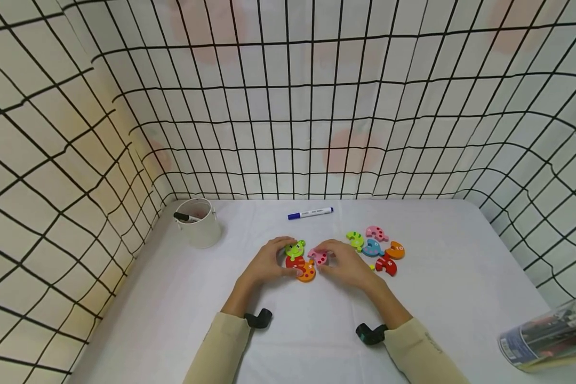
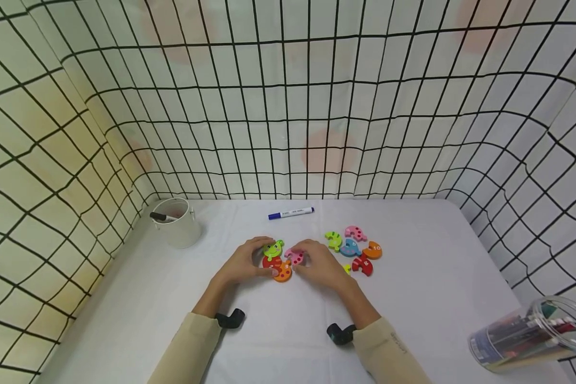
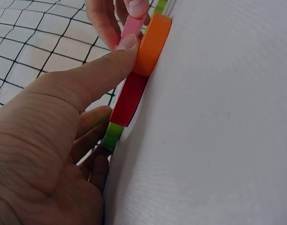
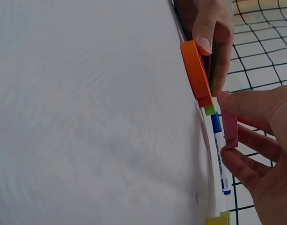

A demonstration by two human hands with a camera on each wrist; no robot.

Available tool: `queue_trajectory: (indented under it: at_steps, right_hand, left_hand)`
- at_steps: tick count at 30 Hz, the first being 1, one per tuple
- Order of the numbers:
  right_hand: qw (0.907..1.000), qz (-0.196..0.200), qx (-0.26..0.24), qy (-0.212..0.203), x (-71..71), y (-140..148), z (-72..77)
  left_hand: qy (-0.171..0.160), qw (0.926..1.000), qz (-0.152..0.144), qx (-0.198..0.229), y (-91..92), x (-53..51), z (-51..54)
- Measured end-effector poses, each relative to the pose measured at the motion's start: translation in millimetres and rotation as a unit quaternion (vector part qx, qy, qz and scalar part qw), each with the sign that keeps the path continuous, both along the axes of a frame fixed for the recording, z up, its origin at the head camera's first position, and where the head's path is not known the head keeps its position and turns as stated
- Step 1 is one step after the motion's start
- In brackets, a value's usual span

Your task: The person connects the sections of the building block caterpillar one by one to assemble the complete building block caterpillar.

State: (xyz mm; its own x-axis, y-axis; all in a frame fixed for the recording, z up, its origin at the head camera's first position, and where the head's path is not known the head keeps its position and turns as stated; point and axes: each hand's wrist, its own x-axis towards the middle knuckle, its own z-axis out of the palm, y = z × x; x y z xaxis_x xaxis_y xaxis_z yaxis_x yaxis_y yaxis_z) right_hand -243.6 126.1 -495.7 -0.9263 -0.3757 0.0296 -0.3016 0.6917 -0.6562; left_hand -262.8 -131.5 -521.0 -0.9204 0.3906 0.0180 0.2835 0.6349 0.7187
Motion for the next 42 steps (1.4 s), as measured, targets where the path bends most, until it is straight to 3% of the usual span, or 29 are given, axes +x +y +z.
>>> queue_trajectory:
  at_steps: [18,27,36,42]
  right_hand:
    - [0.9987,0.045,0.025,-0.004,-0.5,-3,-5.0]
    - [0.9978,0.051,0.043,0.001,-1.1,-4,-6.7]
    - [0.9992,0.001,0.039,-0.007,3.0,8,2.9]
    - [0.9994,-0.025,0.024,0.003,-2.0,31,3.0]
  left_hand:
    - [-0.001,1.0000,0.000,-0.002,0.9,-1.3,-0.2]
    - [0.035,0.9992,-0.015,-0.008,0.0,-3.2,-2.1]
    - [0.037,0.9989,-0.019,-0.023,0.9,-1.0,-2.4]
    - [0.033,0.9989,-0.027,-0.019,1.6,2.5,-0.6]
